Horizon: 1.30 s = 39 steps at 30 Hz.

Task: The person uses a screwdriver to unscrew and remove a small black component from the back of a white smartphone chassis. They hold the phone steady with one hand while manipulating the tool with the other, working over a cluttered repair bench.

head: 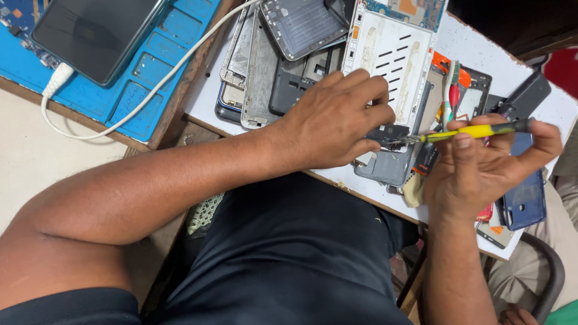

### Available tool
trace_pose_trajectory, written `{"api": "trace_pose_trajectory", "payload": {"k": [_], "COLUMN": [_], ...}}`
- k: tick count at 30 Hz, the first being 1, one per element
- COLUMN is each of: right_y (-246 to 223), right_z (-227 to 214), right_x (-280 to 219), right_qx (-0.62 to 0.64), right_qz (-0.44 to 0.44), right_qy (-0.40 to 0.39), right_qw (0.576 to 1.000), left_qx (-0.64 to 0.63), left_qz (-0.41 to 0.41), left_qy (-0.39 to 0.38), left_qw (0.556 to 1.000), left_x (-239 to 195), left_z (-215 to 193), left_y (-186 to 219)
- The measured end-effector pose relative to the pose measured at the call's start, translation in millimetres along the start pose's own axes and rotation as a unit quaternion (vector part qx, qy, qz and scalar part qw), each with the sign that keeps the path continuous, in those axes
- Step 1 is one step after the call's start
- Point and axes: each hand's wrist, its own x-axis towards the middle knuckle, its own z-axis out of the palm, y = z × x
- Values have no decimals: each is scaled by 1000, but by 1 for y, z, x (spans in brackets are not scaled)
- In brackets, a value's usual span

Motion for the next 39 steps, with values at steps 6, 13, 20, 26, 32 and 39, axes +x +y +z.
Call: {"api": "trace_pose_trajectory", "payload": {"k": [6,13,20,26,32,39], "right_y": [-11,-26,-40,-49,-52,-48], "right_z": [-35,-51,-15,15,24,15], "right_x": [15,24,25,30,32,30], "right_qx": [-70,-155,-334,-471,-506,-501], "right_qz": [7,83,88,40,-3,8], "right_qy": [33,-10,-80,-108,-117,-113], "right_qw": [997,984,935,875,854,858], "left_qx": [112,103,145,148,117,116], "left_qz": [1,-13,-63,-66,-73,-88], "left_qy": [-62,-111,-129,-139,-137,-165], "left_qw": [992,988,979,977,981,975], "left_x": [4,6,12,13,17,14], "left_z": [-11,-12,-3,-3,-8,-26], "left_y": [2,12,23,25,25,25]}}
